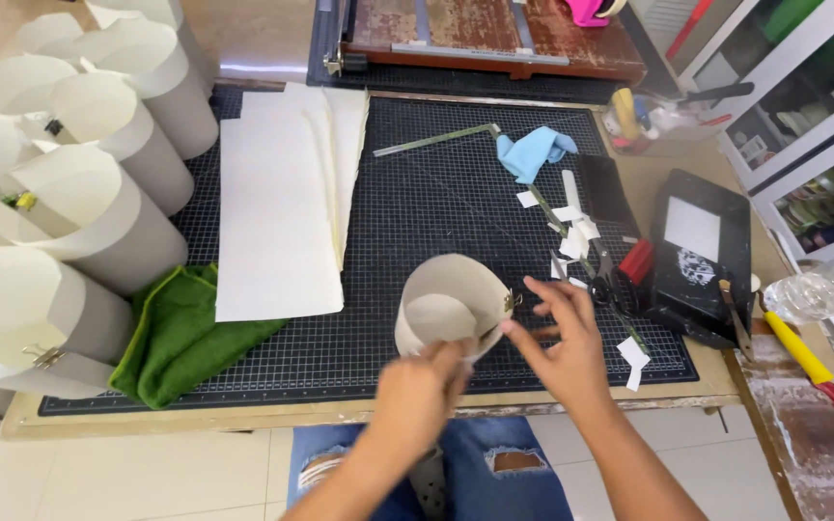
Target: Assembling cylindrical paper containers by cutting strips and applying adhesive
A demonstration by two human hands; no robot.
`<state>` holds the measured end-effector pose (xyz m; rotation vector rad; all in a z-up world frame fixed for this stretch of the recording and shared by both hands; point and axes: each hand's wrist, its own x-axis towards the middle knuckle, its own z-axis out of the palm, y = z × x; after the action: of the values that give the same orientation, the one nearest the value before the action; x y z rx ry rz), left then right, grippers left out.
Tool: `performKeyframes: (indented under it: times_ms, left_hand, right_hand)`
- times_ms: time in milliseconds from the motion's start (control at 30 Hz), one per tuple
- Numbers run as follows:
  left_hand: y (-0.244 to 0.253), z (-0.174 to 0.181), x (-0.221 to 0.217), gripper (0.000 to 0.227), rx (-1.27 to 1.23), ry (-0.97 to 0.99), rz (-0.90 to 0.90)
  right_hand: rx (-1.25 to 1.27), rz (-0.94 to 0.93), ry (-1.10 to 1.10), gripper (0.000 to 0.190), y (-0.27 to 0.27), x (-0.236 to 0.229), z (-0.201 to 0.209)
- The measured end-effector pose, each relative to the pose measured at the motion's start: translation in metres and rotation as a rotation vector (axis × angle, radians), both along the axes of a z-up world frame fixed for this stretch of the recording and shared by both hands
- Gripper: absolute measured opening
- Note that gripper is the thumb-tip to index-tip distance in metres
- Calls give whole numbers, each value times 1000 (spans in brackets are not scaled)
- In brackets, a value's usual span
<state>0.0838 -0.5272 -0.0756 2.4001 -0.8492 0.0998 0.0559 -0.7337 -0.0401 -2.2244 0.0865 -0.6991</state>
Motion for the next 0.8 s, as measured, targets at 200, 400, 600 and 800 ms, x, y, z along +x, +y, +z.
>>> performKeyframes:
  times_ms: [200,400,600,800]
  left_hand:
    - [-26,60,-35,65,-230,338,-374]
    - [-2,61,30,15,-358,-65,22]
    - [-25,40,91,90,-142,309,-42]
    - [-75,18,111,83,-23,424,-54]
  right_hand:
    - [50,-22,88,50,-23,34,-27]
    - [71,174,201,45,-24,62,0]
    - [-3,179,197,48,-25,60,6]
    - [-224,235,60,27,-24,71,-4]
